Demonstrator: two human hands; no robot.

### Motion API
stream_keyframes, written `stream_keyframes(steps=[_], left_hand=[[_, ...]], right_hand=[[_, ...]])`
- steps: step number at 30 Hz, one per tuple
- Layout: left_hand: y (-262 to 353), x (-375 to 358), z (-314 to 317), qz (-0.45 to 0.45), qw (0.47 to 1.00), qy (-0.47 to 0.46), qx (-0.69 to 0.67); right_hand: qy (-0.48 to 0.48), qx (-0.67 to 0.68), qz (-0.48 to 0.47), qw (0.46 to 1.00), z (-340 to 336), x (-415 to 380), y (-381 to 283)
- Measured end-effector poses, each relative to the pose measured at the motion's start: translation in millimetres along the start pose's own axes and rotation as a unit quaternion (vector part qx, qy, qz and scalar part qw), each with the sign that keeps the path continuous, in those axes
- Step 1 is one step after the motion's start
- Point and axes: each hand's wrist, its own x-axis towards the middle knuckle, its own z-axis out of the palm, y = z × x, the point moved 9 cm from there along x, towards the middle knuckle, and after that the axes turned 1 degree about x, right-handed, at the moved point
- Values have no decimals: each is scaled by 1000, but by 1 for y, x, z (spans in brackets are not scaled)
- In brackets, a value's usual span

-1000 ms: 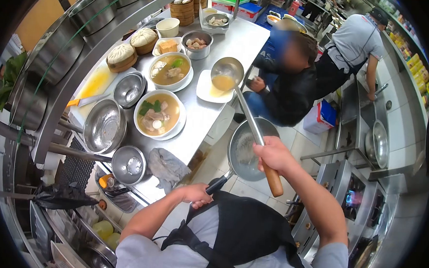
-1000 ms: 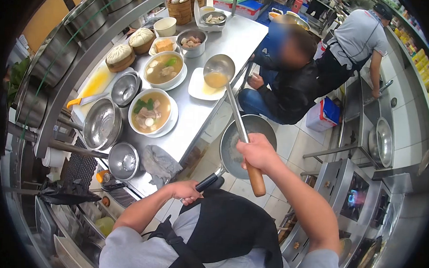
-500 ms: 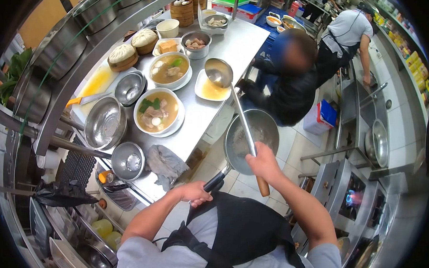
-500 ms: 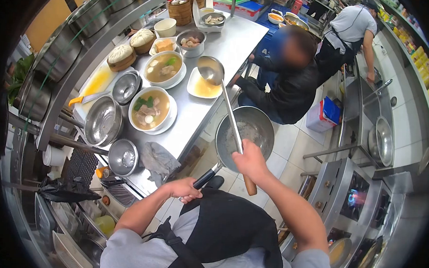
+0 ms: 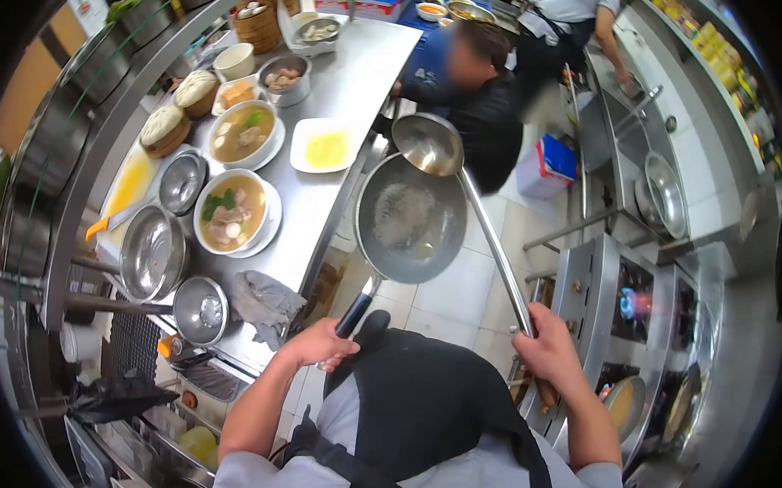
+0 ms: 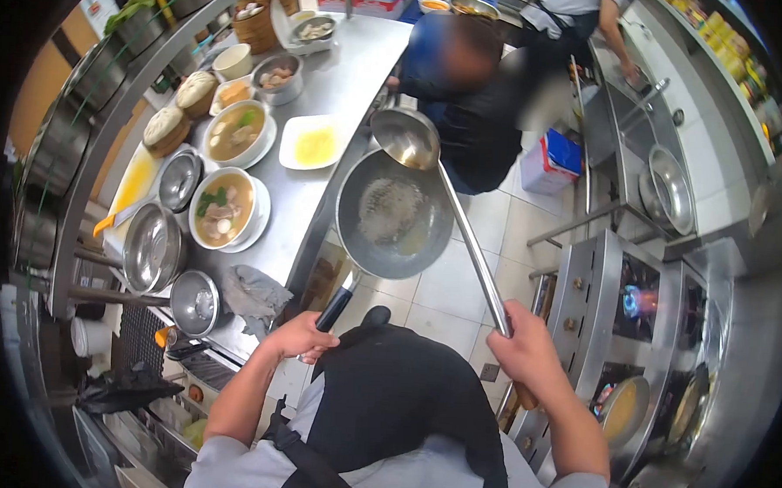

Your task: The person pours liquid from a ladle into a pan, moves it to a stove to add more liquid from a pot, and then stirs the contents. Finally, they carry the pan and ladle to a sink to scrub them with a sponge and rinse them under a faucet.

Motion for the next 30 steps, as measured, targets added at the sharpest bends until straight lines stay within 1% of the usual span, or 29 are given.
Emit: stream_keyframes(steps=[1,2,4,6,8,9,10,12,14,16,18,20,21,22,25,26,28,29,30], left_hand=[[4,-2,1,-13,1000,11,0],[5,0,3,-19,1000,1,8],[6,3,0,-29,999,14,-13],[7,6,5,-29,999,0,-22],[12,-1,10,-30,998,-12,-46],[9,-2,8,-18,998,-24,-51],[12,-11,7,-16,998,-14,-53],[22,-30,9,-22,997,6,-67],[21,-46,-2,-23,996,11,-82],[37,-72,-10,-11,992,62,-114],[58,-94,-19,10,988,119,-102],[74,-107,-33,43,982,163,-88],[84,-110,-39,66,976,198,-54],[91,-114,-44,78,971,219,-62],[105,-113,-66,90,963,248,-55],[113,-114,-72,105,958,263,-44],[125,-113,-84,123,951,281,-33],[128,-111,-92,119,950,289,-27],[131,-109,-98,114,948,296,-20]], right_hand=[[1,33,11,999,0,2,23],[8,37,22,999,0,-2,37],[16,16,43,999,-6,-7,49],[24,4,26,999,-5,-16,58],[42,91,38,994,1,-23,80],[53,127,37,990,-1,-30,71],[46,130,30,990,-1,-35,69],[54,299,93,948,-1,-47,86],[67,320,79,942,-6,-53,86],[51,354,112,927,-6,-61,97],[46,353,104,929,-3,-68,116],[10,365,141,920,9,-78,136],[3,375,158,914,18,-80,151],[2,377,156,913,27,-80,163],[-50,400,219,888,70,-80,202],[-51,402,216,888,80,-77,207],[-55,301,255,917,100,-75,229],[-82,304,228,922,116,-71,249],[-83,305,225,922,123,-71,254]])
